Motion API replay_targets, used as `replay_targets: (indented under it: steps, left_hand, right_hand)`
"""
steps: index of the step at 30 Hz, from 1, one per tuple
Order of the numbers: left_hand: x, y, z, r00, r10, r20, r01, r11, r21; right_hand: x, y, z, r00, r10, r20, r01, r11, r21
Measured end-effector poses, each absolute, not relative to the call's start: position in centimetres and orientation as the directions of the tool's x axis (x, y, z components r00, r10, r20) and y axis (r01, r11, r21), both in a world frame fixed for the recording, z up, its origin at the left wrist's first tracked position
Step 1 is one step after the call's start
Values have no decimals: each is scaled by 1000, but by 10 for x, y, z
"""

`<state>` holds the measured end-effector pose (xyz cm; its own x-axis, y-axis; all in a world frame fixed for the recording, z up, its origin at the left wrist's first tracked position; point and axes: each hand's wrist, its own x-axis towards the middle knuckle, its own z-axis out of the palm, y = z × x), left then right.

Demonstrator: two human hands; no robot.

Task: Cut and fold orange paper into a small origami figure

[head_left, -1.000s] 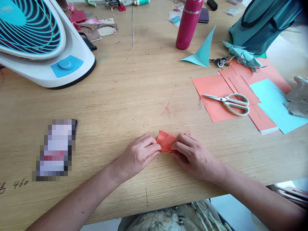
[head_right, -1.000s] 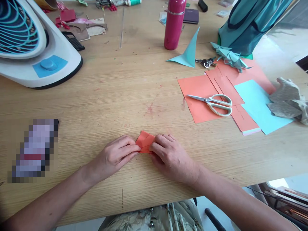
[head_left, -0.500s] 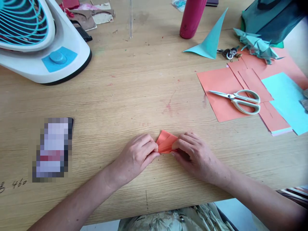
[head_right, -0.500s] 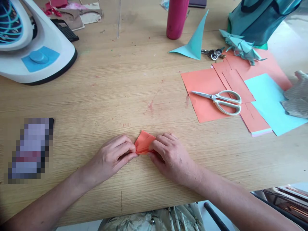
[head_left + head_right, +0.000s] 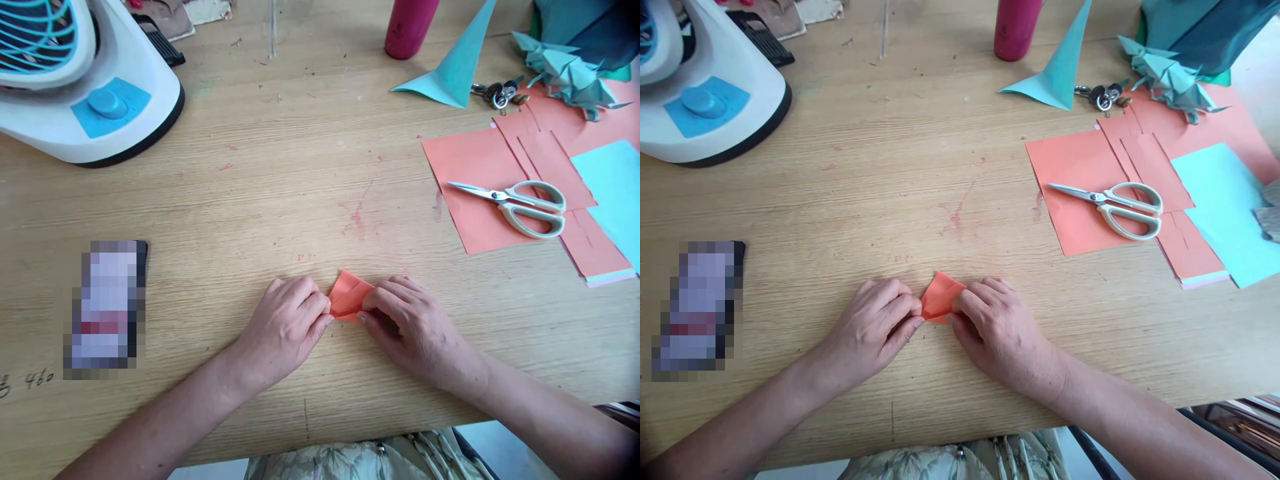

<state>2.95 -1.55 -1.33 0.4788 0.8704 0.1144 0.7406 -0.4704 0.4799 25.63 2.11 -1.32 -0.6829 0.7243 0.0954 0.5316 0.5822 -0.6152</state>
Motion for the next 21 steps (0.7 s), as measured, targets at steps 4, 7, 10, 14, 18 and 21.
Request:
replay_targets:
  steps: [4,7,10,14,18,21]
  left_hand:
    - [34,-16,-13,450,885,119,768,-451,453]
    - [36,-16,-13,426,899,106,791,-427,438]
    - [38,-15,-13,413,906,95,809,-413,419]
    - [38,-13,-13,422,902,89,820,-422,387]
    - [38,-13,-13,443,895,62,836,-437,332]
    - [38,-13,-12,456,889,44,844,-447,297]
  right_hand:
    - [256,21,-16,-674,729,118,533,591,-606]
    - [256,21,-17,-673,729,120,532,591,-606]
    - [257,21,-17,-680,724,119,529,596,-605]
    - [256,21,-16,-684,720,113,529,597,-603]
    - [258,21,-16,-692,715,100,534,599,-597]
    - [260,21,-17,-706,699,111,524,621,-583]
